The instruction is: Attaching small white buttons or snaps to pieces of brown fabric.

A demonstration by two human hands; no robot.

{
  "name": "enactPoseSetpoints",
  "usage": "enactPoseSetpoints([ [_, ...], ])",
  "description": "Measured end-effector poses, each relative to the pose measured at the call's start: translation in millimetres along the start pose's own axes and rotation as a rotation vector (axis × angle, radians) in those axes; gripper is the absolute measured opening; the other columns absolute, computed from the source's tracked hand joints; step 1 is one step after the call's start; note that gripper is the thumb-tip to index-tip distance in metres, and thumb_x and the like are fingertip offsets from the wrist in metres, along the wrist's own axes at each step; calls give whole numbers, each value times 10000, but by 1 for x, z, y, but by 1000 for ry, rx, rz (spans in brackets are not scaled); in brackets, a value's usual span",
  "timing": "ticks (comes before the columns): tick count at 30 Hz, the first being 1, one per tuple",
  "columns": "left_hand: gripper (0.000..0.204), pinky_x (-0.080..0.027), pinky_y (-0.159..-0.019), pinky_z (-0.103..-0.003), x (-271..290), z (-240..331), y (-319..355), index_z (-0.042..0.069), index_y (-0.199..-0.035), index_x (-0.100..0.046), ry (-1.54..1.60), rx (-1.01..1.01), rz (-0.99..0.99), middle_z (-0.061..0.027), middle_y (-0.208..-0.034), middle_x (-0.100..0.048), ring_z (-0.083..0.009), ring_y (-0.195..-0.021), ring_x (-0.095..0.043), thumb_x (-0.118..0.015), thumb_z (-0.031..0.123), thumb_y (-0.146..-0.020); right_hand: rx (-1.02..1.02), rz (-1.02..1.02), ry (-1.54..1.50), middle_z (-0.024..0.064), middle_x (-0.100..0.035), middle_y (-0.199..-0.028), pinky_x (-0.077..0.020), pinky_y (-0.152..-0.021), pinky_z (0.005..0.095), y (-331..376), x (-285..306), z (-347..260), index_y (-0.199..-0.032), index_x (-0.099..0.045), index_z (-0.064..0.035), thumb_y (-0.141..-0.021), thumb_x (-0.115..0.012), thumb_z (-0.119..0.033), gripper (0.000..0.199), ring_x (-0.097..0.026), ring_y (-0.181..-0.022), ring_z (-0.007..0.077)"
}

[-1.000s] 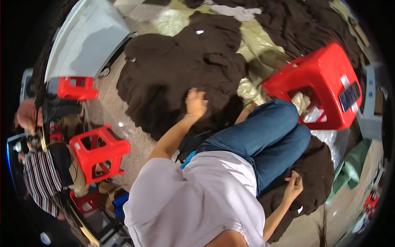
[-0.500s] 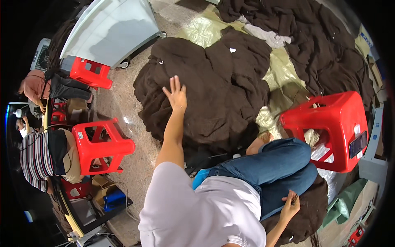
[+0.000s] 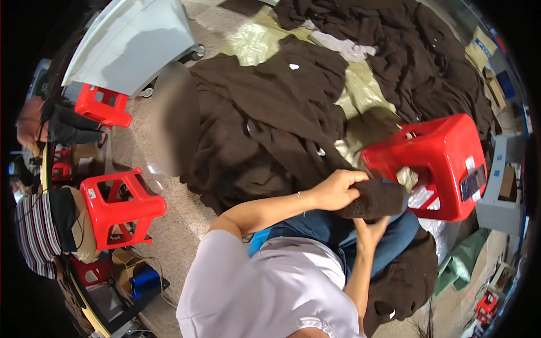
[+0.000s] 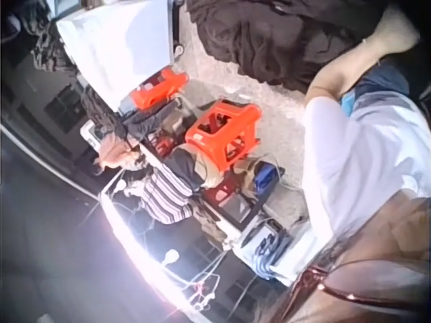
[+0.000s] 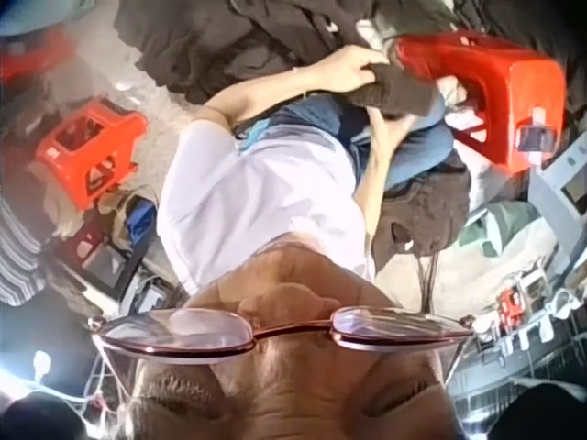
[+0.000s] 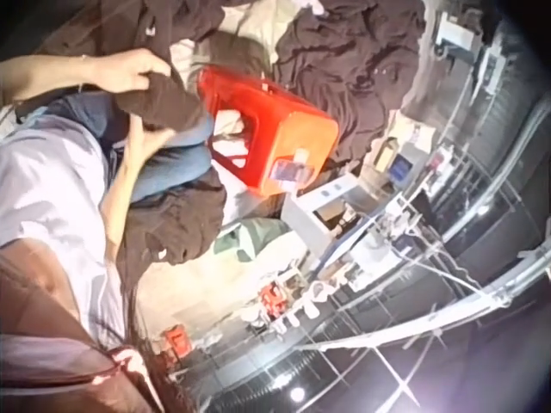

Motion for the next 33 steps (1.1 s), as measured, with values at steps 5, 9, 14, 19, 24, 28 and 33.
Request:
enactPoseSetpoints([
  [5,193,-481,-836,-268,10,-17,-4,0,-1082,-588,197,-40,251,-37,-1014,-622,-106,-960,-585,-638,46,-902,-422,240,-296,39,-623,-785,-409,-433,256,6,30,13,-1042,-594,-31,-873,-638,-38,175,-525,-528,95],
  [9,371,-430,-980,-358,50,-101,35,62,-1153,-569,-436,78,298,-133,-1160,-585,-267,-1119,-553,-703,69,-807,-350,569,-324,54,-639,-811,-404,-448,251,16,140,3,-1009,-603,-33,-920,-607,-102,113,-548,-581,115],
  [14,533,-337,-1075,-423,108,-175,103,60,-1263,-492,-915,199,820,-208,-1395,-393,-388,-1284,-384,-713,83,-778,-268,649,-406,80,-645,-877,-411,-488,240,27,212,12,-983,-604,-31,-953,-577,-108,87,-516,-584,104],
  [19,824,-266,-1119,-399,176,-291,142,80,-1492,-250,164,614,1142,-162,-1532,-279,-305,-1380,-309,-704,256,-828,-250,622,-441,70,-616,-817,-417,-501,259,5,213,12,-915,-590,-47,-942,-599,-107,66,-471,-530,111],
  [24,951,-345,-1068,-344,192,-283,99,143,-1548,-123,353,414,900,-100,-1504,-341,-238,-1324,-378,-634,10,-756,-213,687,-425,63,-653,-853,-473,-520,254,-23,219,2,-889,-579,-67,-933,-623,-116,79,-595,-621,153],
  [28,896,-346,-1020,-369,174,-296,64,235,-1517,-213,513,434,978,-72,-1474,-398,-271,-1310,-404,-641,78,-746,-132,690,-431,69,-662,-896,-471,-537,252,-24,261,-13,-950,-598,-64,-932,-634,-147,93,-619,-712,167],
  [33,217,-482,-652,-301,121,-217,11,-50,-943,-685,363,231,756,-37,-884,-698,-150,-740,-612,-609,114,-823,-150,864,-269,60,-609,-831,-402,-530,250,-28,291,-14,-918,-591,-60,-908,-682,-209,174,-515,-635,141],
])
Point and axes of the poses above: each hand's wrist, its own y-axis away from the middle knuckle, its own x-axis out of the back of the hand, z = x × y, the point moved 9 cm from there along -y, towards the middle knuckle
